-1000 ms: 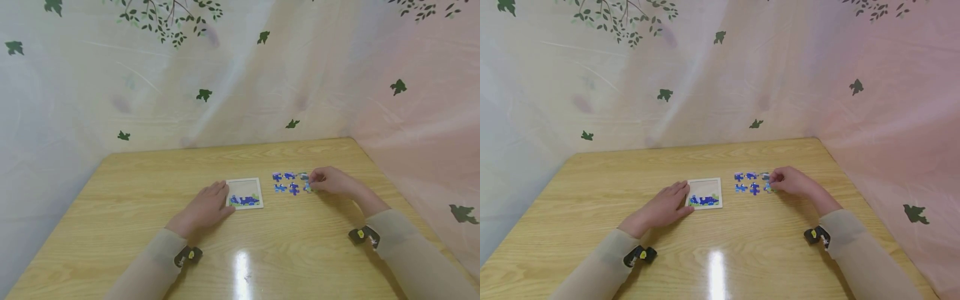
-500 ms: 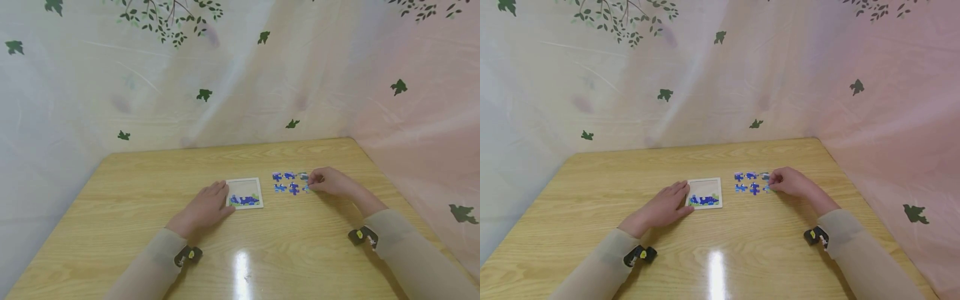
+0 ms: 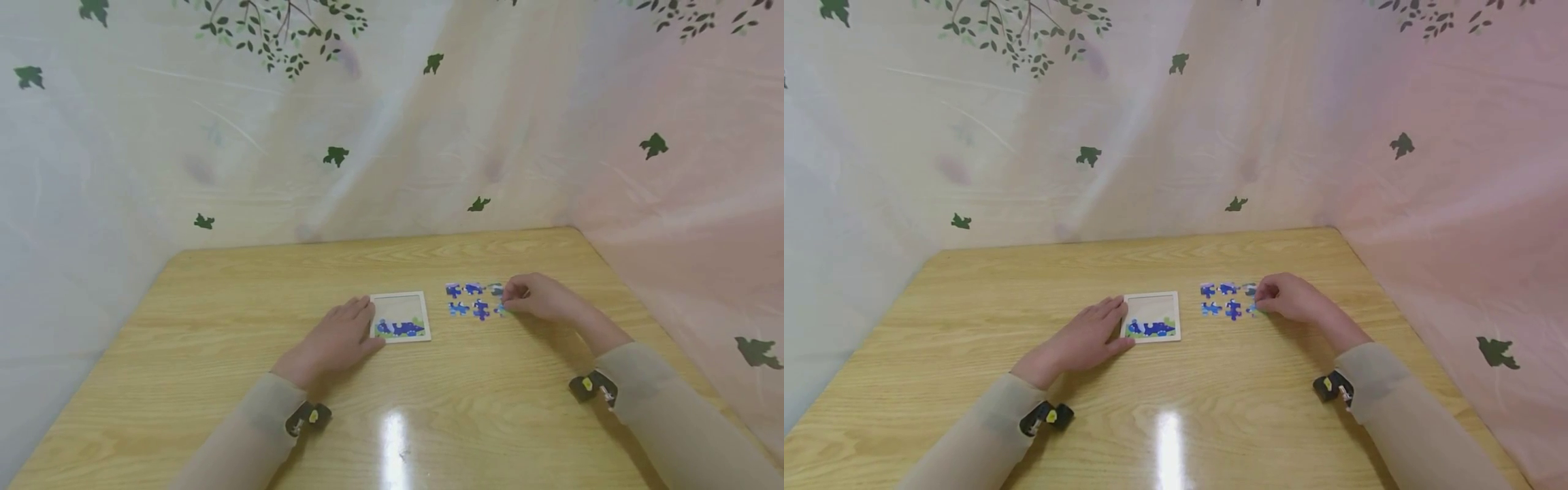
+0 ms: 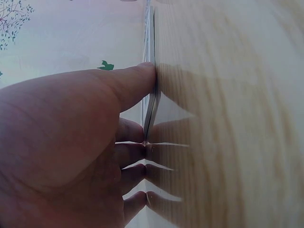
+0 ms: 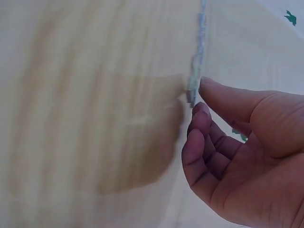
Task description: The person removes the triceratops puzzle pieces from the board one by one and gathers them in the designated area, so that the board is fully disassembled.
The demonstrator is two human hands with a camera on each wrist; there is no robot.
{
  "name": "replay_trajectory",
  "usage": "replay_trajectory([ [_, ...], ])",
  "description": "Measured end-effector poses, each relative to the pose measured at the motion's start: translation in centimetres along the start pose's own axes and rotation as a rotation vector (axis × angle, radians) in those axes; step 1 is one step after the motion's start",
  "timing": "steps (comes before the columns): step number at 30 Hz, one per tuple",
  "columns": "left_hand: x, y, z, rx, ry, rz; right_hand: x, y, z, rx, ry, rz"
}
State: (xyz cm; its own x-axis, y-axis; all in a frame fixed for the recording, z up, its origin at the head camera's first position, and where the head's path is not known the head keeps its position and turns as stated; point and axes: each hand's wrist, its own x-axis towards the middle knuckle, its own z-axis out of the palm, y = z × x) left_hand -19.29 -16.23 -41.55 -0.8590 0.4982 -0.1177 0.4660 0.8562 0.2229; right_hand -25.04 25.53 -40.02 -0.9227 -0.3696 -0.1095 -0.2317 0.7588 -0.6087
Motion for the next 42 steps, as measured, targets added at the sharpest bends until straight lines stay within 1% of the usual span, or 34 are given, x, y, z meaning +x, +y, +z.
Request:
replay_trajectory([
  [4,0.1,0.0,0.0,0.002,0.000,0.005,0.2,-1.1,-0.4,-0.011,0.044,0.003],
  [7,0.2,0.0,0.0,0.006,0.000,0.005,0.5,-2.8,-0.4,-0.018,0.058,-0.015],
  [10,0.2,-0.1,0.1,0.011,0.003,0.006,1.2,-4.5,0.1,-0.019,0.058,-0.036],
  [17,0.2,-0.2,0.3,0.013,-0.003,0.007,3.2,-7.9,2.2,-0.012,0.062,-0.093],
  [20,0.1,-0.2,0.2,0.009,-0.004,0.006,3.8,-9.5,3.3,0.013,0.055,-0.113],
  [27,0.2,-0.3,0.1,0.003,0.002,0.005,5.0,-12.7,6.0,0.063,-0.006,-0.154],
  [31,0.2,-0.3,0.1,-0.002,-0.003,0.000,5.5,-13.8,7.4,0.089,-0.045,-0.166],
  [35,0.2,-0.4,0.1,-0.005,-0.010,-0.005,5.9,-14.5,8.7,0.107,-0.078,-0.149],
  [42,0.2,-0.3,0.1,-0.007,-0.010,0.003,6.7,-15.0,10.6,0.088,-0.112,-0.153],
])
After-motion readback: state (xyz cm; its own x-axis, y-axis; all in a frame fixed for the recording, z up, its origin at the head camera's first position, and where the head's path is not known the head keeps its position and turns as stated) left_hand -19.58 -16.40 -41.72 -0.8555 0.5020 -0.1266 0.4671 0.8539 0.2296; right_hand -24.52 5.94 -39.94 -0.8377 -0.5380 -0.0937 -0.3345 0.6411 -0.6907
